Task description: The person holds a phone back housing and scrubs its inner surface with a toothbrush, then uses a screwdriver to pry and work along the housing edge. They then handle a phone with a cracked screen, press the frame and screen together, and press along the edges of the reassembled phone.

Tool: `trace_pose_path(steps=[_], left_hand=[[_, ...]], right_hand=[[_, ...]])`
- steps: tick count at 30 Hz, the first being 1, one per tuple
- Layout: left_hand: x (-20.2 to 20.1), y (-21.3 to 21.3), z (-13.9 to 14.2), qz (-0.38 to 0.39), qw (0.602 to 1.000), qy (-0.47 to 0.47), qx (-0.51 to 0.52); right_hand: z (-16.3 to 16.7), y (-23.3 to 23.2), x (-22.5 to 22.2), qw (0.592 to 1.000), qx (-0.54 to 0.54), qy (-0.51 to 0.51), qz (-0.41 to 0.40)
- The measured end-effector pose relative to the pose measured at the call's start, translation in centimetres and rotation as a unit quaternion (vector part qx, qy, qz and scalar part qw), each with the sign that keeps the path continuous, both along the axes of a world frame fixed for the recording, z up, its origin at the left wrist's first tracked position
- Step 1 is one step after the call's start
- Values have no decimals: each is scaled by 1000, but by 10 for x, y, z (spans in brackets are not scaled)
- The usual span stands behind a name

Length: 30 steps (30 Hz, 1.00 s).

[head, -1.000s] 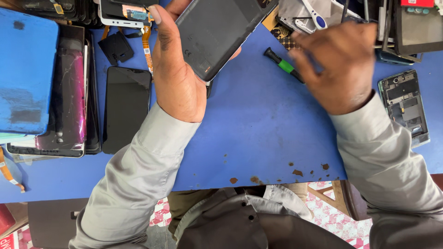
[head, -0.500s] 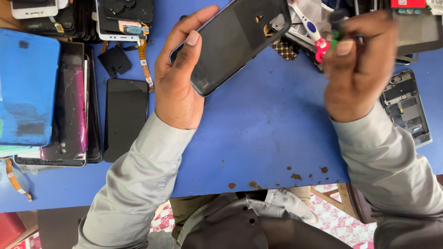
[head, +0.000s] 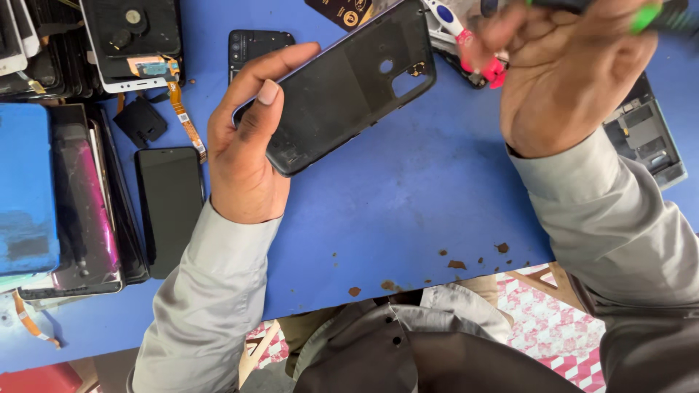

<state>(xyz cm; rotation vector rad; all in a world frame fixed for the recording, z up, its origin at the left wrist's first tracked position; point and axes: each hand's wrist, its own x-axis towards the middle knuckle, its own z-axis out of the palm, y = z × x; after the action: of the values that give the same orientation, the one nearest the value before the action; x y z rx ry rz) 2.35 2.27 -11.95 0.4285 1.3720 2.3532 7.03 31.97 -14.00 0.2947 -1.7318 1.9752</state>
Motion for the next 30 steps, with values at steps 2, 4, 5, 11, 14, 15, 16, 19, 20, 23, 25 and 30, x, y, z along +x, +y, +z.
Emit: trace_pose_path(steps=[2, 4, 5, 11, 14, 15, 16, 19, 20, 23, 25, 30], left_hand=[[0, 0, -1, -4, 1000, 0, 10], [-1, 0, -2, -12, 1000, 5, 10], [0, -1, -2, -18, 1000, 8, 6], [0, -5, -2, -76, 994, -29, 67], [1, -6, -1, -130, 982, -2, 136], [1, -5, -1, -144, 977, 22, 153], [1, -2, -2, -150, 974, 62, 159], [0, 9, -5, -103, 966, 229, 69], [2, 14, -7, -93, 964, 248, 40], [8, 22, -9, -94, 974, 206, 8], [9, 21, -9, -103, 987, 122, 30], [0, 11, -5, -77, 995, 41, 52]], right_hand=[[2, -7, 1, 994, 104, 31, -7], [5, -14, 2, 983, 179, 36, -17], [6, -18, 3, 980, 197, 27, -10], [15, -33, 6, 973, 229, -29, 28], [15, -37, 4, 987, 147, -60, 31], [14, -38, 3, 991, 106, -75, 22], [12, -39, 3, 993, 54, -102, -1], [6, -40, 4, 994, -3, -113, 4], [3, -40, 5, 994, 2, -109, 21], [-4, -39, 9, 992, 71, -91, 56], [-9, -39, 11, 979, 195, -43, 37], [-14, -39, 9, 996, 45, -35, 70]])
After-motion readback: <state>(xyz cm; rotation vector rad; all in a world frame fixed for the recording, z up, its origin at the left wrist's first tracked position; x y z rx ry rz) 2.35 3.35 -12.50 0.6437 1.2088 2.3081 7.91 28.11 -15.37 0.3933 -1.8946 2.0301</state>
